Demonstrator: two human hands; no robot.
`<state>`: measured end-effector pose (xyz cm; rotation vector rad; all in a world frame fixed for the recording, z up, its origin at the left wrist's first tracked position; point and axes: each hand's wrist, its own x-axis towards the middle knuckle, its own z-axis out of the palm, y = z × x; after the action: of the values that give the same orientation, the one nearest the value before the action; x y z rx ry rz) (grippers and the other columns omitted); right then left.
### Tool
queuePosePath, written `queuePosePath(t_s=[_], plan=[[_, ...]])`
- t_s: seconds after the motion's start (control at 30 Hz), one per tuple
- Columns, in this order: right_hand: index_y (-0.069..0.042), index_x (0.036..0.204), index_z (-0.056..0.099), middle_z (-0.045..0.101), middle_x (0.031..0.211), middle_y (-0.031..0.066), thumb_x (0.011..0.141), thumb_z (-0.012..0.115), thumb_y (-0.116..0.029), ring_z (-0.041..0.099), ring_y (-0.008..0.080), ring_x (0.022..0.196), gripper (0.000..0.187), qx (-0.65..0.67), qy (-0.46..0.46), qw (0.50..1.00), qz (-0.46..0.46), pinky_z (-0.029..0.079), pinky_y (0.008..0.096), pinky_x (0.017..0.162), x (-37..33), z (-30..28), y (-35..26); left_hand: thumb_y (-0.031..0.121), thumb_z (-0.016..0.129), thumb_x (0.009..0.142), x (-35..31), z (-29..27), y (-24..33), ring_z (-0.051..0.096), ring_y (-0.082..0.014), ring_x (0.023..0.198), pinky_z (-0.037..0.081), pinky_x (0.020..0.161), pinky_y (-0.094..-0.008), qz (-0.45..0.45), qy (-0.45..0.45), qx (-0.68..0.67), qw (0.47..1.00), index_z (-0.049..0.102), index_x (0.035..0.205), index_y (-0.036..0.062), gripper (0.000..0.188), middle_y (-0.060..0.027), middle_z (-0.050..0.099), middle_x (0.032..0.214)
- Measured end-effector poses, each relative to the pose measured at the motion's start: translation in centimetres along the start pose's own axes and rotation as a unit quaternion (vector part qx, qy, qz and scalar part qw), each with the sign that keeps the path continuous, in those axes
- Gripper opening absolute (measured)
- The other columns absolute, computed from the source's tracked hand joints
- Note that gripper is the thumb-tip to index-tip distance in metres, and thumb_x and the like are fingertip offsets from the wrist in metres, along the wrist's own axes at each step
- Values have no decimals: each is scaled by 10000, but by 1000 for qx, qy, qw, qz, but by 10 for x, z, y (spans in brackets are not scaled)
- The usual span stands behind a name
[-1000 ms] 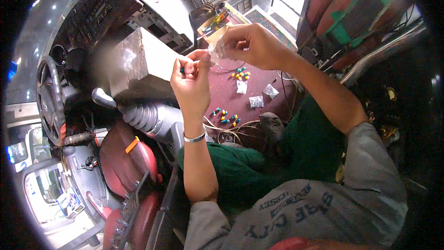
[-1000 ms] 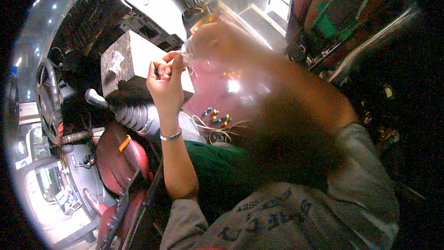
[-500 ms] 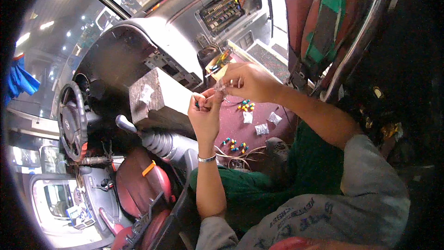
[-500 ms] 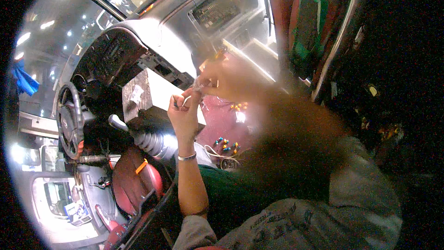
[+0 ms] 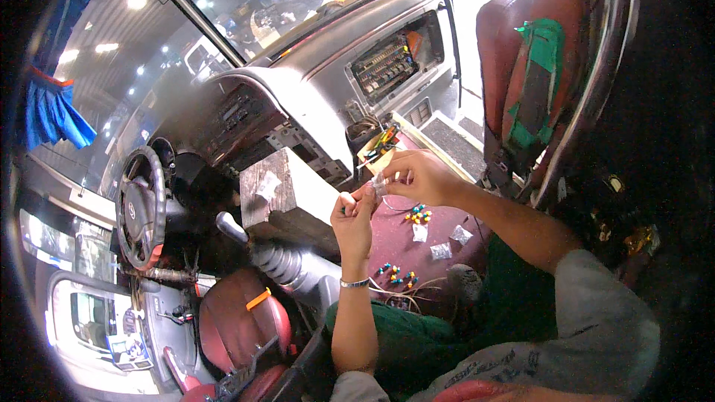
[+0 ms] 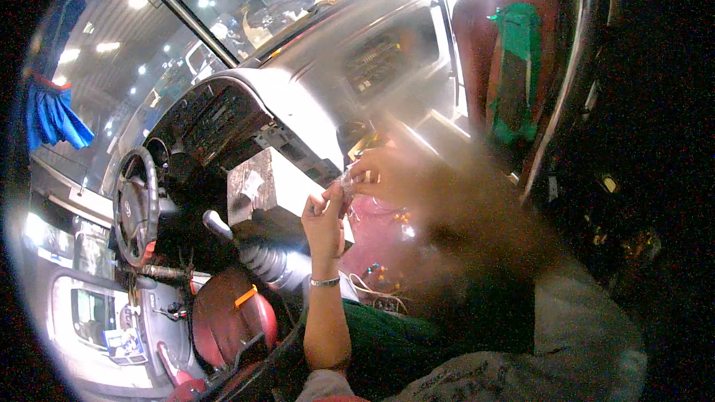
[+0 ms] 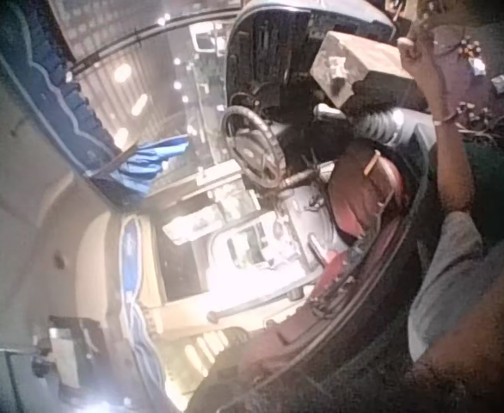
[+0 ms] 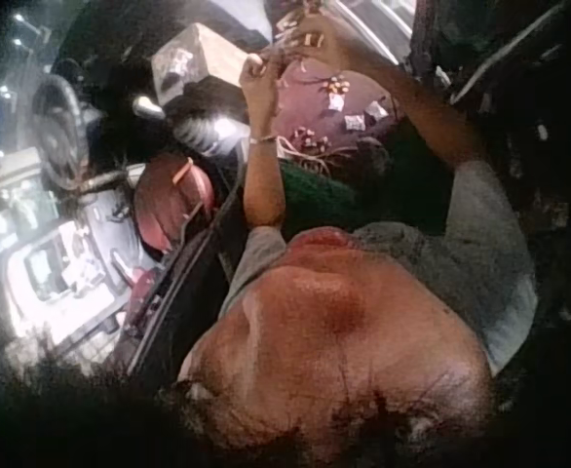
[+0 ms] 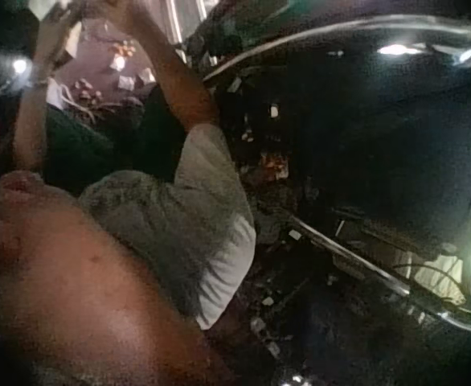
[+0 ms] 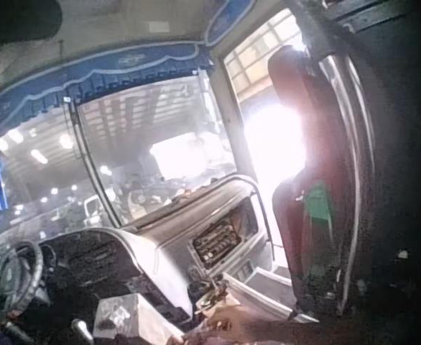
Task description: The person sits on the floor of a vehicle cabin and repeatedly picks up small colored plastic wire connectors and clear plastic bags. They insert the connectors into the bags one by one and place the filled bags on the floor.
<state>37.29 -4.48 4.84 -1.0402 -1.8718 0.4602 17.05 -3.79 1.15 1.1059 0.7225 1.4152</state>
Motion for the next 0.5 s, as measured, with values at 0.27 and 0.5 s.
queuePosePath(t_s=[0.27,0.5], plan=[[-34,944,749,696,837,103,873,806,-195,681,193,707,185,-16,-13,998,53,548,327,661,3,2,1,54,706,991,2,4,-4,623,-81,830,564,759,-257,11,21,-10,1000,359,752,114,426,-133,719,1072],[-21,929,679,693,919,77,932,742,-114,670,136,805,113,25,-8,999,21,551,307,724,8,-3,-2,81,734,977,6,-6,-6,621,-80,764,537,686,-236,38,66,38,996,350,756,129,446,-119,718,1046]])
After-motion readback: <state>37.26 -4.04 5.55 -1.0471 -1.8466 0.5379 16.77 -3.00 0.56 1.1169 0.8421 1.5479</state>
